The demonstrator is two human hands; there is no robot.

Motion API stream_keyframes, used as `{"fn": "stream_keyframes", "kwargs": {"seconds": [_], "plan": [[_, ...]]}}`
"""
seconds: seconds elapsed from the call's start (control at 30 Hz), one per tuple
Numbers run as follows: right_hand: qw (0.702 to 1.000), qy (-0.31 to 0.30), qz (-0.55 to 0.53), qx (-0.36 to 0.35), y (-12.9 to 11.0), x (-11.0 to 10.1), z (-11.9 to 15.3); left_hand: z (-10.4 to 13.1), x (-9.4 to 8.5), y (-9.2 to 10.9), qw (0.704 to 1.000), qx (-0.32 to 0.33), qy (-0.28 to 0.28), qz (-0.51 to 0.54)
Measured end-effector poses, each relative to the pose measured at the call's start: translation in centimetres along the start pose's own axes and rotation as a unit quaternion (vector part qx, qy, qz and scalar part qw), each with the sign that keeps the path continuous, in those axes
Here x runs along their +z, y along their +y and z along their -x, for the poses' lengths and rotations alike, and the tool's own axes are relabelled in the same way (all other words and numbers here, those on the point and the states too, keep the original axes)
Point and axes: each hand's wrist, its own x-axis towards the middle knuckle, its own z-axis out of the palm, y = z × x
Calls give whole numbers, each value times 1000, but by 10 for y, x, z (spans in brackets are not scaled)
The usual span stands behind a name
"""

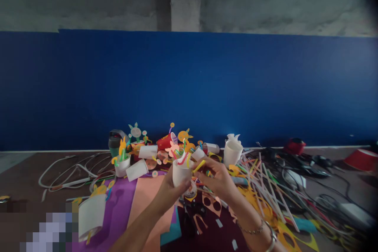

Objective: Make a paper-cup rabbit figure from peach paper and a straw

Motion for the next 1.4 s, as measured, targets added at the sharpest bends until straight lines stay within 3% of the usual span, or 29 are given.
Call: {"fn": "stream_keyframes", "kwargs": {"seconds": [0.2, 0.37, 0.53, 0.6, 0.73, 0.87, 1.1, 1.4], "plan": [[996, 41, -71, 29, 2, 4, -1, 4, 0, -4, 999, -26, -3, 44], [978, 78, -169, 91, 11, 4, -8, 6, 2, -3, 999, 12, 16, 28], [977, 14, -198, 83, 13, 15, -7, 6, 14, -1, 997, 49, -2, 63], [978, 20, -190, 85, 15, 18, -5, 6, 15, -1, 997, 58, -6, 50], [965, 49, -222, 130, 22, 16, -4, 6, 9, -2, 995, 72, 71, 23], [946, 51, -282, 154, 23, 15, -5, 2, 4, -1, 983, 86, 146, 76], [921, 34, -349, 173, 18, 16, -8, -5, -5, -3, 976, 67, 75, 195], [933, -20, -330, 145, 14, 16, -5, 1, -7, 12, 981, 39, -14, 187]]}}
